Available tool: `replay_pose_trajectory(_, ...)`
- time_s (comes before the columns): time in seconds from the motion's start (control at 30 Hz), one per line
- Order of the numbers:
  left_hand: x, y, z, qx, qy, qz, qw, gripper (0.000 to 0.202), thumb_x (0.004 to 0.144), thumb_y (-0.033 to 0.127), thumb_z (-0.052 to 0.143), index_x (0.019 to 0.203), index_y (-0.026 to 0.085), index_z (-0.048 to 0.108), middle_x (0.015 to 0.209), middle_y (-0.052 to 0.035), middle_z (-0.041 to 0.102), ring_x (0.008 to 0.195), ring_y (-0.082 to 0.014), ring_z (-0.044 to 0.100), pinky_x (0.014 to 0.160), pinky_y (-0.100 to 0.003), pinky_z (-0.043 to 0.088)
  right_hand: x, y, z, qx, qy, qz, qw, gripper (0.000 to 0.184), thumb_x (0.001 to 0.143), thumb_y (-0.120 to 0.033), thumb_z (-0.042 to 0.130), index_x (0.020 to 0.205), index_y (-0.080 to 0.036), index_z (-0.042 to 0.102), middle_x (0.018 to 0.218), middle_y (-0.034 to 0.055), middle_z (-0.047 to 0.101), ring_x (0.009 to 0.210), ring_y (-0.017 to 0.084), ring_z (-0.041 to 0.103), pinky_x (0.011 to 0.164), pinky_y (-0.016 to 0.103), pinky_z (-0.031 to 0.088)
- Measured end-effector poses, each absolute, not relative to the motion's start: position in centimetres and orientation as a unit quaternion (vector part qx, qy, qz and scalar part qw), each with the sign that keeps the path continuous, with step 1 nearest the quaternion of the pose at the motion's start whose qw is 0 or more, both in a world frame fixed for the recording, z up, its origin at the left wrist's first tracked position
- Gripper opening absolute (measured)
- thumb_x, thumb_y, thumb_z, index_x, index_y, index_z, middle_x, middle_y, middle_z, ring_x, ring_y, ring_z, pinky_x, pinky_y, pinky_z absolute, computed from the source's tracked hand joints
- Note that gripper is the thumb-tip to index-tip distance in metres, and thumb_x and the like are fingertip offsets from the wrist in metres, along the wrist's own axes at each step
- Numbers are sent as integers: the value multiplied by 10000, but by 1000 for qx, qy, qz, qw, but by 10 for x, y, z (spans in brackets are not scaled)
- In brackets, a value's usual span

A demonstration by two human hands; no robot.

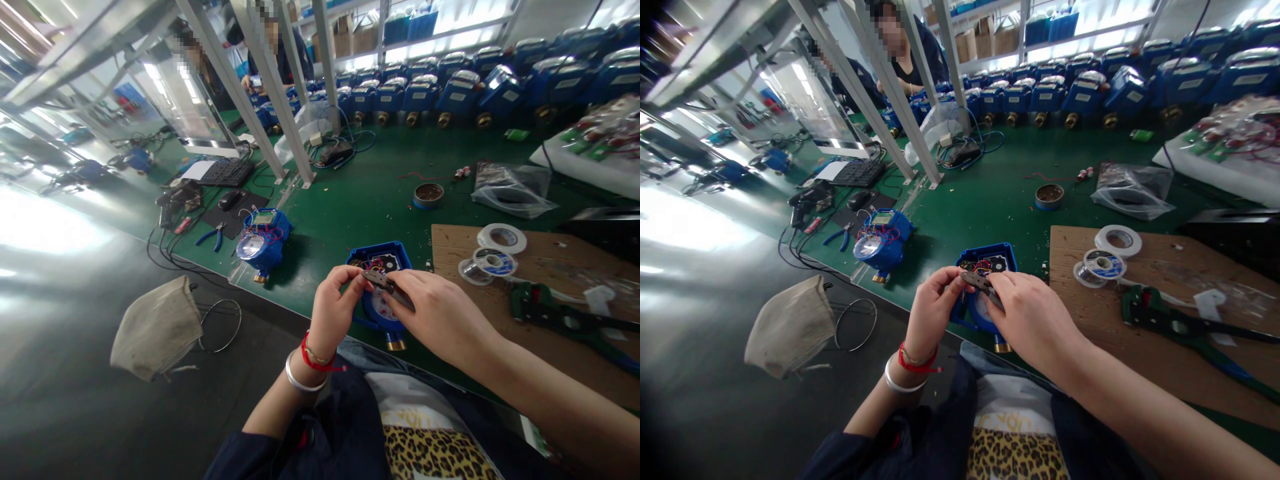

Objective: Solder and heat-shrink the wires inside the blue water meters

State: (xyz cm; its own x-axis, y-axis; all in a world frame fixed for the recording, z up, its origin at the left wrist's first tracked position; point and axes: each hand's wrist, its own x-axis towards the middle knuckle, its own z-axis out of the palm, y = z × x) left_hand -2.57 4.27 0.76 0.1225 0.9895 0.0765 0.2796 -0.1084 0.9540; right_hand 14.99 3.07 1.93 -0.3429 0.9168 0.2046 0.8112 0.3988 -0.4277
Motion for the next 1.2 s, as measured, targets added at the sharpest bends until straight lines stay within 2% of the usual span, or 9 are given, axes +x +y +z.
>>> replay_pose_trajectory(0.13, -27, 44, 4, 636, 504, 422, 403, 192, 928, 338, 522, 895, 179, 625, 765, -18, 614, 804, -147, 557, 765, -259, 417, 152, 34, 20, -538, -790, 155, 250, 176, 862, -217, 540, 1001, -177, 643, 1000, 57, 689, 884, 215, 638, 784, 339, 474)
replay_pose_trajectory(0.27, -26, 46, 6, 668, 499, 413, 367, 172, 928, 303, 525, 886, 180, 638, 685, -4, 571, 795, -154, 550, 771, -267, 410, 154, 36, 20, -553, -760, 202, 273, 172, 806, -194, 574, 952, -194, 666, 924, 24, 692, 806, 180, 632, 703, 288, 462)
replay_pose_trajectory(0.47, -25, 49, 12, 699, 496, 394, 332, 176, 930, 282, 511, 872, 189, 649, 665, -6, 575, 804, -164, 554, 775, -272, 410, 156, 39, 18, -559, -723, 251, 317, 197, 745, -188, 605, 921, -209, 693, 851, 5, 690, 745, 159, 624, 679, 265, 455)
replay_pose_trajectory(0.53, -27, 50, 9, 699, 509, 381, 328, 164, 916, 279, 526, 871, 192, 657, 691, -11, 584, 771, -157, 557, 740, -263, 412, 165, 41, 28, -606, -659, 227, 384, 192, 758, -200, 587, 917, -210, 693, 755, 3, 658, 636, 150, 592, 587, 266, 430)
replay_pose_trajectory(0.63, -35, 51, 0, 655, 553, 382, 345, 181, 904, 306, 529, 878, 181, 657, 689, -1, 569, 645, -125, 525, 646, -242, 393, 183, 45, 54, -675, -504, 90, 532, 258, 816, -259, 547, 1039, -258, 677, 682, -7, 559, 513, 128, 458, 467, 259, 303)
replay_pose_trajectory(0.7, -40, 52, -4, 625, 566, 392, 368, 215, 908, 341, 515, 884, 171, 646, 635, 17, 546, 595, -111, 494, 619, -232, 376, 190, 47, 68, -655, -505, 73, 558, 274, 832, -282, 546, 1071, -302, 676, 724, -5, 555, 535, 124, 427, 462, 256, 263)
replay_pose_trajectory(0.87, -41, 52, -2, 627, 537, 394, 404, 263, 915, 393, 500, 867, 161, 616, 614, 22, 551, 609, -110, 492, 650, -229, 385, 183, 47, 60, -609, -604, 226, 462, 251, 762, -238, 580, 989, -243, 689, 752, -7, 609, 580, 120, 511, 538, 261, 364)
replay_pose_trajectory(1.07, -33, 49, 5, 646, 514, 394, 403, 249, 930, 372, 479, 882, 161, 604, 674, 7, 586, 655, -116, 519, 672, -237, 405, 174, 43, 21, -625, -637, 243, 379, 235, 758, -230, 528, 932, -188, 681, 651, -10, 565, 542, 122, 485, 529, 255, 361)
replay_pose_trajectory(1.2, -29, 47, 9, 691, 505, 365, 367, 202, 930, 327, 491, 890, 175, 618, 769, -20, 637, 809, -150, 576, 773, -261, 435, 171, 43, 6, -595, -678, 241, 357, 216, 752, -216, 513, 895, -167, 667, 756, 23, 626, 647, 154, 536, 599, 267, 395)
